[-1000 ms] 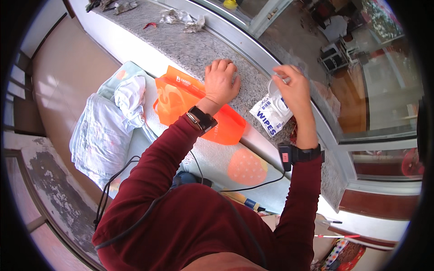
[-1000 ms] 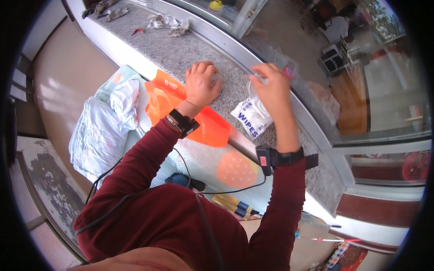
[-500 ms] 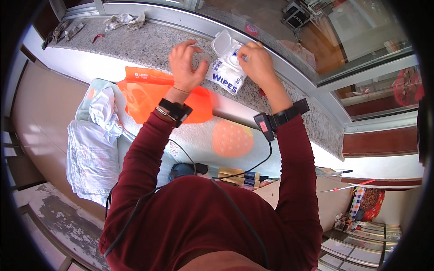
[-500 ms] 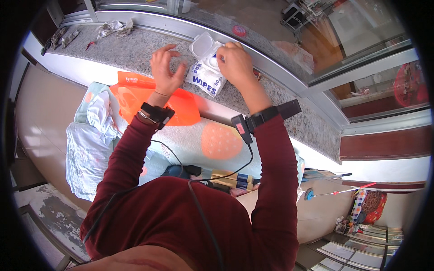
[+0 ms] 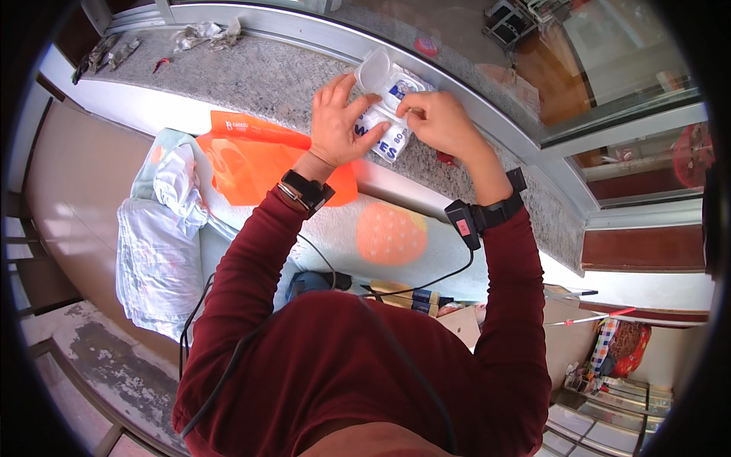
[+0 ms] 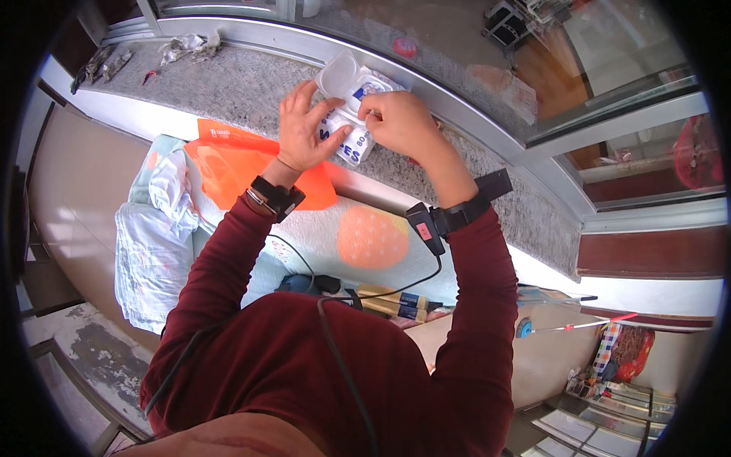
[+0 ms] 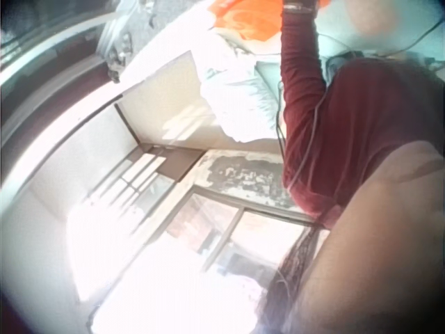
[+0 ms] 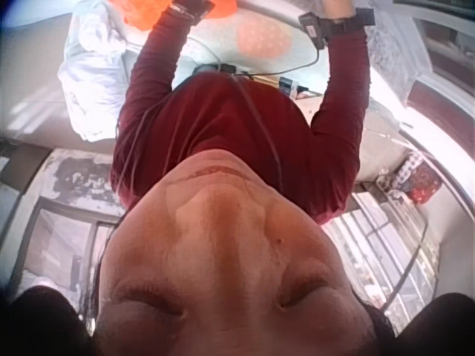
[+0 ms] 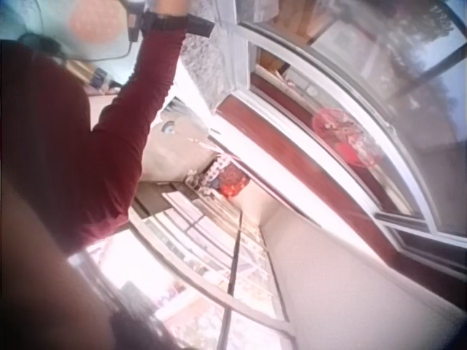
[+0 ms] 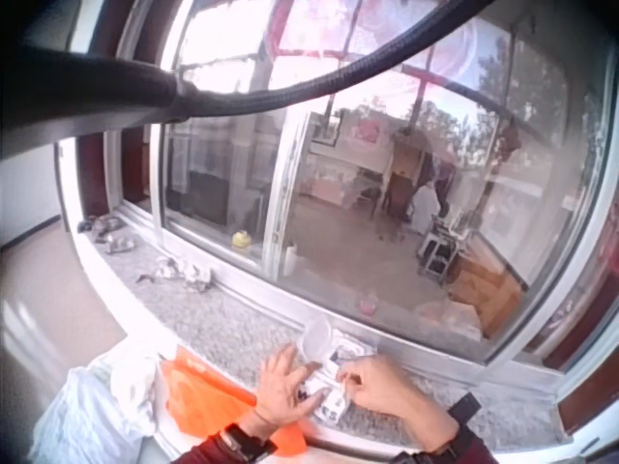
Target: The person cleans a granite countertop and window frame using wet wipes and a cloth. They wipe the frame and surface repeatedly, then move to a nearby table to place the used wipes and cloth.
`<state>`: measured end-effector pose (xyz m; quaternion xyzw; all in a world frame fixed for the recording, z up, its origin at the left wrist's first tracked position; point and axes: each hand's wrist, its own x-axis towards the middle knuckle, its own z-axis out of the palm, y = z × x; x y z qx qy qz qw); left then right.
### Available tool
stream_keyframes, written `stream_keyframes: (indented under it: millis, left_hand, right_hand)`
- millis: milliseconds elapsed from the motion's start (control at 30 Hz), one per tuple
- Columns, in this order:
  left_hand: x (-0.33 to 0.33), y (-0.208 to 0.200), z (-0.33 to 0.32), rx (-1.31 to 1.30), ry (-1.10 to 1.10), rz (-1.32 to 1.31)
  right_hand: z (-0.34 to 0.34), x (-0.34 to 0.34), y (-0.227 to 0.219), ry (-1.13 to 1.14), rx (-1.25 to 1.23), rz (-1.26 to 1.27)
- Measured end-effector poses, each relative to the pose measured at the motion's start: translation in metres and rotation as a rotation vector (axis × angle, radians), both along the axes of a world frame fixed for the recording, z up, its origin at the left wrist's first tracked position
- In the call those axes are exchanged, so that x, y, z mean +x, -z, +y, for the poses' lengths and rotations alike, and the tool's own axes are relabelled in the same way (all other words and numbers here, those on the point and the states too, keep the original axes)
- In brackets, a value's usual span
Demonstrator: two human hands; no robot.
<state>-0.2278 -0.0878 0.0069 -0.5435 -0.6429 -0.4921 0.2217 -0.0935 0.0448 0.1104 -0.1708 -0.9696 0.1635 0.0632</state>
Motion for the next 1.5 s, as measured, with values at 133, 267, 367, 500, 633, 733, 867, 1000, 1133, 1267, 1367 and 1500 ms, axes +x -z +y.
stream_keyframes:
  millis: [133,267,367,500,633,733,867,1000,1133,1267,1367,1500]
  left_hand:
    - [0.0,0.001,0.002,0.022,-0.008,0.003]
    - [0.0,0.001,0.001,0.017,-0.023,0.012]
    - [0.001,0.0,0.001,0.02,-0.024,0.011]
    - [0.0,0.0,0.001,0.017,-0.018,0.016]
    - [0.0,0.001,0.001,0.013,-0.018,0.015]
    - [0.0,0.001,0.001,0.009,-0.023,0.015]
    - [-0.001,0.001,0.001,0.013,-0.023,0.023]
    - [-0.001,0.001,0.002,0.029,-0.018,0.032]
    - [-0.001,0.002,0.002,0.029,-0.026,0.038]
    - [-0.002,0.001,0.003,0.016,-0.028,0.043]
    - [-0.002,0.001,0.003,0.015,-0.03,0.046]
    - [-0.001,0.001,0.003,0.014,-0.018,0.034]
  right_hand:
    - [-0.013,0.003,0.002,0.099,0.271,0.076]
    - [-0.014,-0.003,0.004,0.091,0.395,0.09]
    - [-0.011,-0.008,0.004,0.009,0.521,0.123]
    - [-0.004,-0.018,0.006,-0.087,0.616,0.175]
    - [0.006,-0.025,0.009,-0.063,0.67,0.131]
    - [0.012,-0.025,0.008,-0.101,0.739,0.197]
    - [0.018,-0.024,0.002,-0.261,0.652,0.185]
    - [0.023,-0.029,-0.003,-0.425,0.706,0.106]
    - [0.026,-0.035,-0.006,-0.535,0.76,0.1]
    - [0.027,-0.033,-0.013,-0.518,0.711,0.144]
    - [0.027,-0.028,-0.021,-0.452,0.681,0.228]
    - [0.028,-0.022,-0.028,-0.381,0.588,0.346]
